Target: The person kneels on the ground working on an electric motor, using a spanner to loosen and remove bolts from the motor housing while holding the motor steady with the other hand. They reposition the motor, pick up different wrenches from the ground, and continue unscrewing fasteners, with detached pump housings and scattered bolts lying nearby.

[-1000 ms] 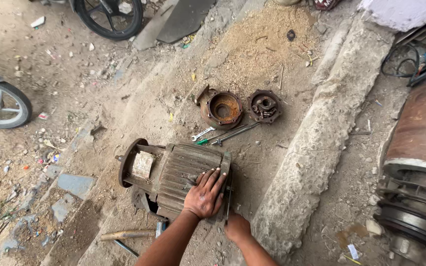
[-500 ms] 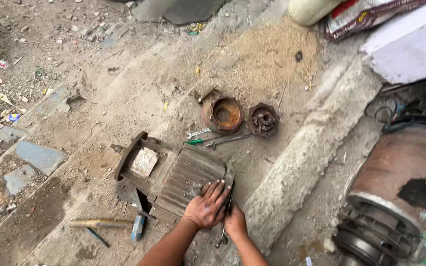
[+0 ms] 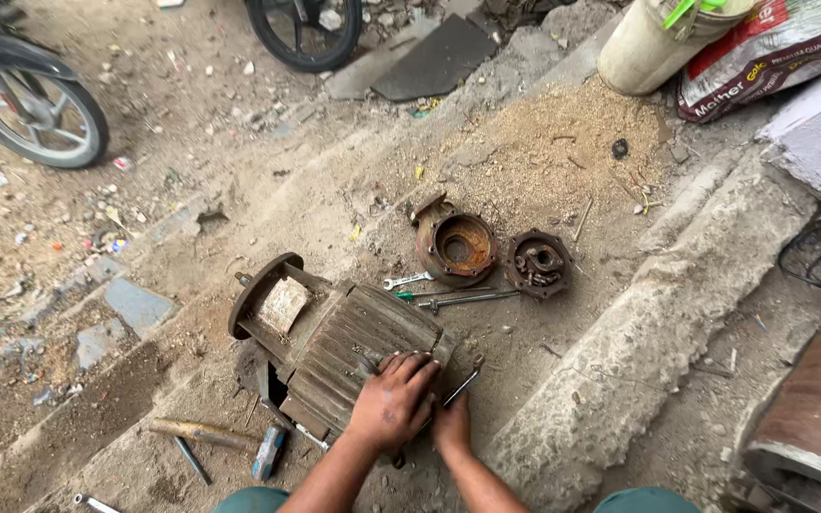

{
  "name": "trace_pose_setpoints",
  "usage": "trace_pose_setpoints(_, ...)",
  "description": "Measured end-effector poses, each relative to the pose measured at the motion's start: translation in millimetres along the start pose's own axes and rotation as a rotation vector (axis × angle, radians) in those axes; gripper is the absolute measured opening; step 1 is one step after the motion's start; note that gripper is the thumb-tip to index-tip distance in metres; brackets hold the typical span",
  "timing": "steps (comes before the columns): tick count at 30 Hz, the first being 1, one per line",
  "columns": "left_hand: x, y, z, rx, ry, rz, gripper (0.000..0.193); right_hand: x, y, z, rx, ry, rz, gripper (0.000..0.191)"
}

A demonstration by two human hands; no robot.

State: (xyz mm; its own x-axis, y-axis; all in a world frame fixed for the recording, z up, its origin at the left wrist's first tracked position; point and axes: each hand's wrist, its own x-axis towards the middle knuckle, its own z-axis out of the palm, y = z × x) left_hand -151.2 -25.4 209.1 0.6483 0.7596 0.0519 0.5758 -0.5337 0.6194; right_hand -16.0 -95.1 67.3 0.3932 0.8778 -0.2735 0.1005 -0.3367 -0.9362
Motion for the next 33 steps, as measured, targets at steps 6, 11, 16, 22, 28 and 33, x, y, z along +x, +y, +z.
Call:
trace_pose_setpoints(6, -2, -2, 7, 0.387, 0.628, -0.242, 0.058, -5, 12, -65, -0.146, -0.111, 0.201, 0.059)
trace_pose_setpoints(11, -14, -24, 47, 0.157, 0.452, -0.881, 0.090, -4, -15, -147, 0.353, -0.379, 0.535, 0.050)
trace_pose_setpoints(16, -5, -30, 84, 0.250, 0.532, -0.886, 0.082, 23, -5, -207, 0.477, -0.660, 0.256, 0.046)
trace_pose_setpoints(22, 10, -44, 87, 0.227, 0.621, -0.837, 0.075, 55, 29, -183, -0.242, -0.332, -0.070, 0.032)
trace_pose_setpoints(28, 5, -51, 90, 0.202, 0.703, -0.812, 0.062, 49, 5, -149, -0.170, -0.191, -0.053, 0.021)
trace_pose_setpoints(33, -3, -46, 95, 0.229, 0.665, -0.823, 0.060, 67, -17, -137, -0.213, -0.136, -0.008, 0.024)
